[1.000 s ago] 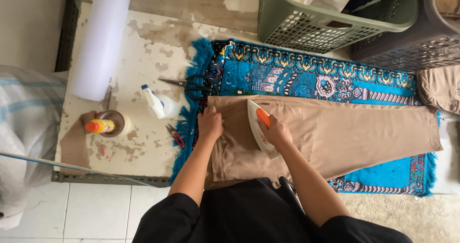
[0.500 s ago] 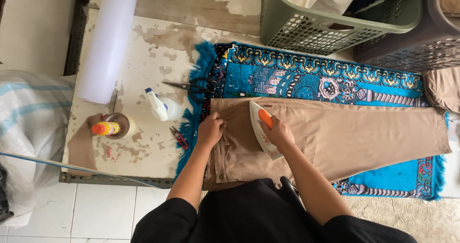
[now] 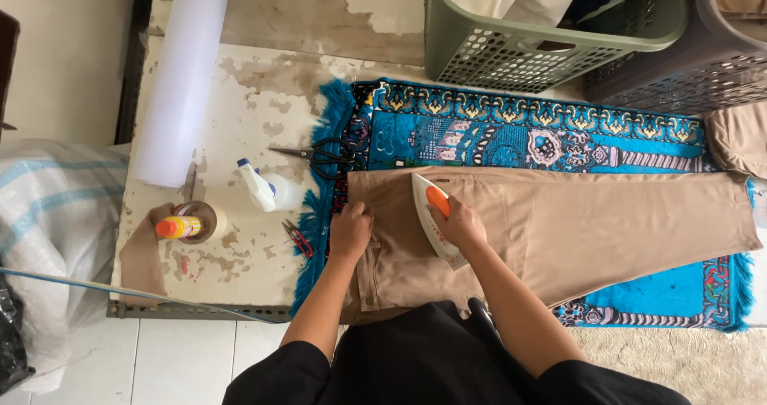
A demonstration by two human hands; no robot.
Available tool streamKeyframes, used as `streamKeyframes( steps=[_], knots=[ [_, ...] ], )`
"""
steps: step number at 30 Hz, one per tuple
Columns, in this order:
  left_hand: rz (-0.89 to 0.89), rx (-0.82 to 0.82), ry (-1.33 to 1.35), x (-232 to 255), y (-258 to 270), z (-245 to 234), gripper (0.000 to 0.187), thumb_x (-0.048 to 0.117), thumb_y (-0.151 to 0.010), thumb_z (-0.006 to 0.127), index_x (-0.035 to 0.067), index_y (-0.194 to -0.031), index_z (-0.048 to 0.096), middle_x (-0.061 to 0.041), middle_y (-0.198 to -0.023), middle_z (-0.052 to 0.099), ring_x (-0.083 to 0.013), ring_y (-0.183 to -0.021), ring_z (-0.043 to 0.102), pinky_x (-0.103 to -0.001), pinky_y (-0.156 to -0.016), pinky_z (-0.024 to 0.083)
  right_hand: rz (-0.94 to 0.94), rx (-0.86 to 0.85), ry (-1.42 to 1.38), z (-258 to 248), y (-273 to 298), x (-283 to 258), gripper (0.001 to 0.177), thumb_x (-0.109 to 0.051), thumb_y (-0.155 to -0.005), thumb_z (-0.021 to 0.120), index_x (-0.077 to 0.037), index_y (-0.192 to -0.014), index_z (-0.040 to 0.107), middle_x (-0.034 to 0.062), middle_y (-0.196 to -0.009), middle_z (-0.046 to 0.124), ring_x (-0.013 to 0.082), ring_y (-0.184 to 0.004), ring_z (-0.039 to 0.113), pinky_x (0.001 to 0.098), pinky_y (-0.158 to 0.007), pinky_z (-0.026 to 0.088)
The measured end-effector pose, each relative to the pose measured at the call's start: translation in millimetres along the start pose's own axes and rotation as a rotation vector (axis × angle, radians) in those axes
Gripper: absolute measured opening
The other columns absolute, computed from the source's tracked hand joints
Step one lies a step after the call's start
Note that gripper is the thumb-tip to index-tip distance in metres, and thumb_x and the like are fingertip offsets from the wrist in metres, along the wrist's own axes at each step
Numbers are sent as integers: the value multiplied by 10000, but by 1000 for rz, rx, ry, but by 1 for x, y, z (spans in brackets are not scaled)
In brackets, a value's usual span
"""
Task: The person irons a pair of beige trousers laid on a patterned blue mat, using a handheld iron to smooth the fabric. After ironing, the person folds the trousers and places them on a stack of similar trousers.
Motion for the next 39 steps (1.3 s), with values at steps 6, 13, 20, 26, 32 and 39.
streamKeyframes(
  steps=[6, 13, 20, 26, 32, 39],
  knots=[
    [93, -85, -115, -4, 12, 60, 240, 234, -1032, 552, 166, -903, 742, 38, -993, 571, -182, -838, 608, -328, -691, 482, -6, 20, 3, 2, -3, 2, 554, -683, -873, 581, -173, -1079, 645, 215, -960, 732, 401, -1011, 725, 501, -853, 593],
    [-81, -135, -93, 2, 9, 23, 253, 286, -1095, 461, 154, -1096, 677, 18, -1109, 487, -185, -971, 554, -351, -797, 452, -12, 22, -10, 3, -4, 3, 559, -683, -880, 586, -161, -1068, 646, 218, -958, 733, 409, -1008, 724, 507, -849, 591],
    [-71, -229, -3, -14, 1, 47, 270, 268, -1033, 539, 116, -883, 705, 23, -967, 473, -221, -917, 545, -390, -729, 447, -8, 36, 13, 4, -4, 4, 569, -704, -873, 568, -178, -1075, 647, 204, -959, 737, 391, -1012, 728, 493, -858, 596],
    [38, -198, -15, -11, -2, 58, 330, 213, -1037, 547, 122, -753, 688, 28, -883, 509, -188, -751, 545, -351, -680, 446, -17, 53, 2, 0, -2, -1, 560, -691, -876, 571, -171, -1070, 649, 211, -951, 736, 395, -1009, 727, 496, -858, 595],
    [-91, -289, 53, -7, -5, 34, 251, 237, -1061, 507, 96, -949, 681, -5, -1001, 486, -213, -882, 562, -374, -766, 456, 0, 48, -5, 0, 3, -3, 532, -671, -867, 586, -183, -1070, 649, 199, -950, 737, 387, -1002, 730, 488, -846, 596],
    [-242, -264, 203, -13, -7, 28, 188, 219, -1093, 459, 79, -1084, 584, -76, -1127, 500, -295, -976, 616, -426, -828, 498, -2, 49, -20, -7, 10, -9, 515, -655, -859, 597, -182, -1055, 648, 200, -948, 739, 387, -1002, 730, 498, -837, 595]
  ],
)
Point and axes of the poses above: each hand's wrist, its own y-axis away from the middle knuckle, its own z-axis out of the palm, x = y × z, the point moved 9 cm from there along -y, towards the middle knuckle
